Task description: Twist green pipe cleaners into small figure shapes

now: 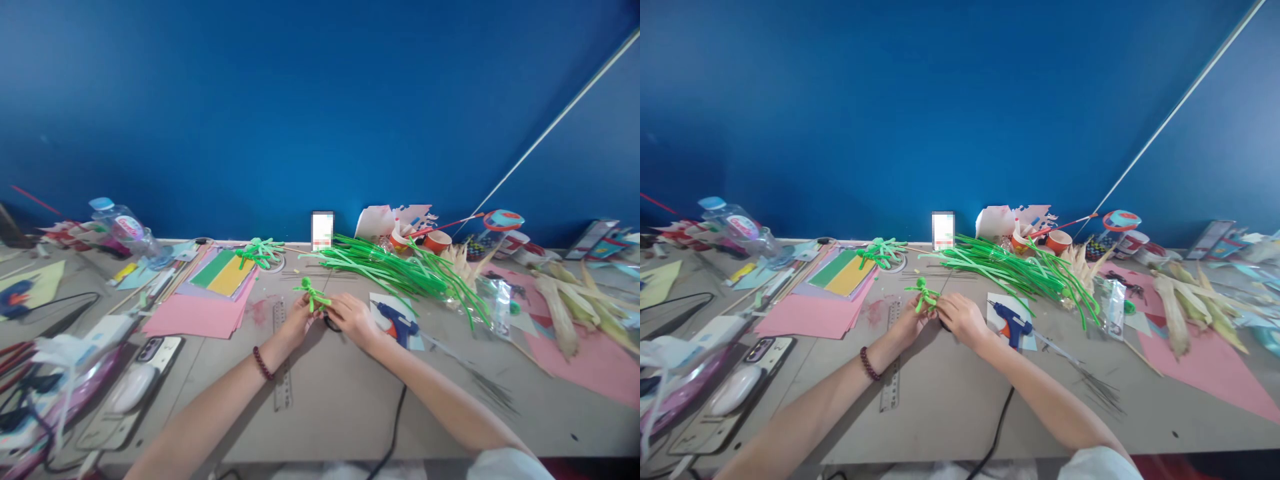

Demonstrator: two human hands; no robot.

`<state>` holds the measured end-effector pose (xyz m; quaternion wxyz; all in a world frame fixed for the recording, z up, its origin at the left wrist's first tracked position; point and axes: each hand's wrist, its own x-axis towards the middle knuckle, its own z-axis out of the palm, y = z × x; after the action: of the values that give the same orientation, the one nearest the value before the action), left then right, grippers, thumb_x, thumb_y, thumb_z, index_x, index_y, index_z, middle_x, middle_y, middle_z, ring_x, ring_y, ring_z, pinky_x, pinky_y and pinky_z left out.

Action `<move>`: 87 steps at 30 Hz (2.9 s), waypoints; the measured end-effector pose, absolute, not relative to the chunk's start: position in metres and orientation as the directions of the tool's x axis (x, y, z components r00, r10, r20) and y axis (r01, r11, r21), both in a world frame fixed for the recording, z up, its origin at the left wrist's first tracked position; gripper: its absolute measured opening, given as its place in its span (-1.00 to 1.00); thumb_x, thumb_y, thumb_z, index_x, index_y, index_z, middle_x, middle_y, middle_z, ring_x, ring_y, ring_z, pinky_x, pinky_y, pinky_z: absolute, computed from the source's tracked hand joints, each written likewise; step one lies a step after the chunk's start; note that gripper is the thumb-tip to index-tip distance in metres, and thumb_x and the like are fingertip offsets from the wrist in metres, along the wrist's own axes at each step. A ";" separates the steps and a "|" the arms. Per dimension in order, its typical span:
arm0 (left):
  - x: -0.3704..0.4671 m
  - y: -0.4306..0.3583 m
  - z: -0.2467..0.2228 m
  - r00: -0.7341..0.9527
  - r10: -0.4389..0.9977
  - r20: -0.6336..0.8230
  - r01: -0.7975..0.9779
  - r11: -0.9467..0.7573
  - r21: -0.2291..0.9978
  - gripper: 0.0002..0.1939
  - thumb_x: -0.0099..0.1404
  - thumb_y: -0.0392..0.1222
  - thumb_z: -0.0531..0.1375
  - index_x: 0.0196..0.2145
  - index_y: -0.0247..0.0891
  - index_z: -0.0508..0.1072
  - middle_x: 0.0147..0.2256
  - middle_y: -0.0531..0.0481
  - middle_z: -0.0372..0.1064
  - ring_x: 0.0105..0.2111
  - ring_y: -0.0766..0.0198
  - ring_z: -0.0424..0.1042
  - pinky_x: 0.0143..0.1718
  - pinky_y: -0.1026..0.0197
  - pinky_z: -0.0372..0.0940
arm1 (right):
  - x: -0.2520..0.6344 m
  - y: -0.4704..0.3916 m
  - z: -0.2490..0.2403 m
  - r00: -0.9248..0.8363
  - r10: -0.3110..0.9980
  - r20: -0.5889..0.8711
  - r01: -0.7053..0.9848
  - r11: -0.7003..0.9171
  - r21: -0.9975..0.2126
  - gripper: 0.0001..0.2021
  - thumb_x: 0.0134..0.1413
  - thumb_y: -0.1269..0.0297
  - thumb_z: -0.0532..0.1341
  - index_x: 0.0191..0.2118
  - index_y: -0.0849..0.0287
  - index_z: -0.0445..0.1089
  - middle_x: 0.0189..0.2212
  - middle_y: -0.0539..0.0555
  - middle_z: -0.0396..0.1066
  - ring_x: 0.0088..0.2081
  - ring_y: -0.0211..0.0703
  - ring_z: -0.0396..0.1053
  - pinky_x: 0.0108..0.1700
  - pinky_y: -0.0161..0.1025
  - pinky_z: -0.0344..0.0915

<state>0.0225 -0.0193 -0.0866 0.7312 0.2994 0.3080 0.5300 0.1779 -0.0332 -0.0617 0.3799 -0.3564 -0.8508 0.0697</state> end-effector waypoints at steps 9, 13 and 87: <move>0.022 -0.015 -0.094 0.320 0.943 -0.091 -0.544 0.262 0.797 -0.80 -0.05 -0.16 0.38 -0.51 -0.30 0.47 -0.54 0.03 0.34 -0.54 0.38 0.25 -0.50 0.30 0.14 | 0.171 -0.024 -0.060 -0.272 0.917 -0.291 -0.264 -0.362 -0.894 -0.79 -0.18 0.21 0.33 -0.48 0.22 0.35 -0.58 0.00 0.40 -0.52 -0.30 0.38 -0.42 -0.38 0.34; 0.020 -0.016 -0.092 0.378 0.921 -0.095 -0.499 0.289 0.817 -0.77 -0.04 -0.10 0.38 -0.51 -0.29 0.48 -0.56 0.04 0.32 -0.57 0.40 0.22 -0.50 0.30 0.12 | 0.179 -0.019 -0.063 -0.441 0.795 -0.417 -0.269 -0.560 -0.783 -0.84 -0.12 0.28 0.32 -0.47 0.27 0.40 -0.58 0.00 0.39 -0.59 -0.39 0.32 -0.55 -0.49 0.28; 0.030 -0.027 -0.087 0.225 0.972 -0.074 -0.466 0.174 0.868 -0.75 0.02 -0.06 0.31 -0.55 -0.27 0.38 -0.55 0.06 0.25 -0.50 0.32 0.21 -0.41 0.23 0.16 | 0.169 -0.034 -0.057 -0.067 0.952 0.298 0.385 0.301 -0.873 -0.93 0.02 0.31 0.15 -0.41 0.16 0.35 -0.49 0.05 0.42 -0.43 -0.17 0.37 -0.36 -0.25 0.30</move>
<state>0.0298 -0.0265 -0.0874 0.6875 0.3738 0.3383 0.5226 0.1690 -0.0345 -0.0566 0.4601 -0.5046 -0.6623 0.3083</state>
